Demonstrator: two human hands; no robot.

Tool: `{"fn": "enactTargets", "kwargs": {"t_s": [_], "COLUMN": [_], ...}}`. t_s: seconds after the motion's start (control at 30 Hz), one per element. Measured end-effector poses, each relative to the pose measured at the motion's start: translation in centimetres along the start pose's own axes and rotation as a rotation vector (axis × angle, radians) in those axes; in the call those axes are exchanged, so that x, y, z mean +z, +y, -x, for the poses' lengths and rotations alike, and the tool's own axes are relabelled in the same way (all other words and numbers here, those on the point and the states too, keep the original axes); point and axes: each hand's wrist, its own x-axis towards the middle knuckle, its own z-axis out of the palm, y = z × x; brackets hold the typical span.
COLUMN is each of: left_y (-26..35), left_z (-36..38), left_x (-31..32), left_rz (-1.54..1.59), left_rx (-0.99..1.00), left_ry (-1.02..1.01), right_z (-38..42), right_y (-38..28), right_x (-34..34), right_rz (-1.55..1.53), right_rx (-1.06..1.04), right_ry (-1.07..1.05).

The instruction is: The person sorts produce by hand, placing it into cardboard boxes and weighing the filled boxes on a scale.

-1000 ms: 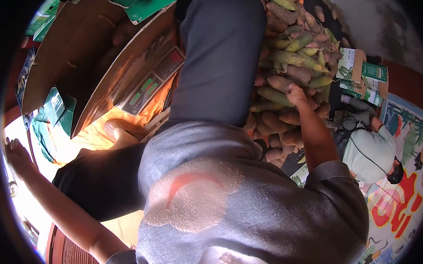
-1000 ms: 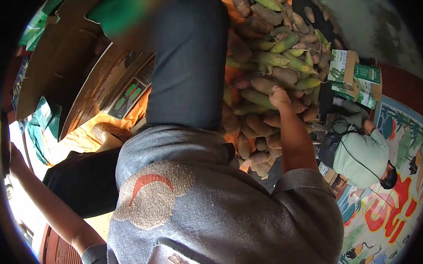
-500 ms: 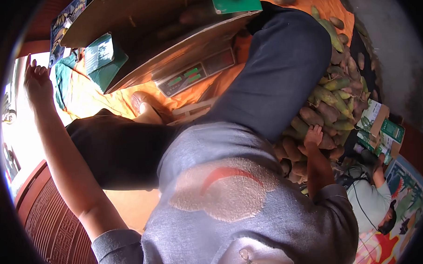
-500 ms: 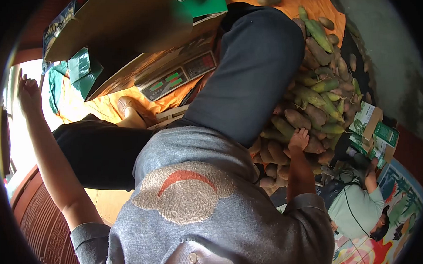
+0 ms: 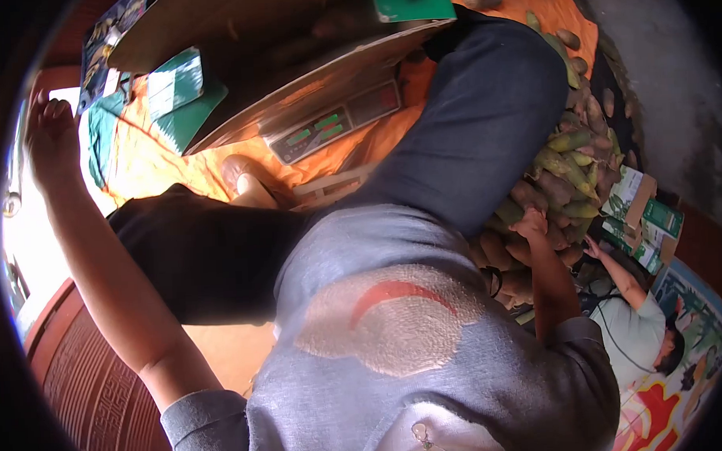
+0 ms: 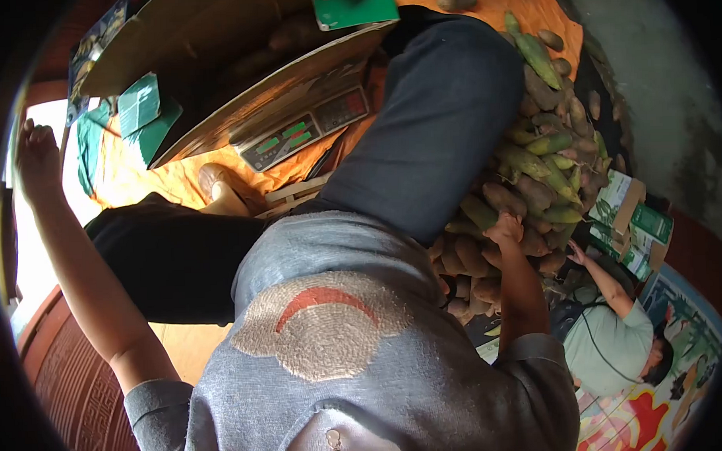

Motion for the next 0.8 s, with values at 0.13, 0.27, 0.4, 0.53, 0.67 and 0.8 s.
{"fn": "enactTargets", "kwargs": {"t_s": [0.13,0.27,0.4,0.53,0.67,0.8], "left_y": [1.2,2.0,1.9,1.5,1.7,1.7], "left_z": [-1.3,-3.5,-4.3,-4.5,-4.9,-4.1], "left_x": [-3.8,-7.5,-8.6,-8.0,-7.7,-6.0], "left_rz": [0.355,0.308,0.190,0.113,0.099,0.066], "left_rx": [-0.161,-0.192,-0.110,-0.081,-0.094,-0.085], "left_ry": [-0.060,-0.028,-0.097,-0.098,-0.112,-0.064], "right_z": [0.9,0.0,1.1,1.4,1.2,0.4], "right_y": [-0.5,-1.0,-1.8,-1.6,-1.0,-0.8], "right_x": [-1.0,0.1,-0.9,-1.4,-2.0,-2.9], "right_rz": [-0.128,-0.122,-0.151,-0.300,-0.457,-0.529], "right_rx": [0.022,0.094,0.139,0.162,0.189,0.136], "right_ry": [-0.056,-0.025,-0.047,-0.049,-0.022,0.118]}}
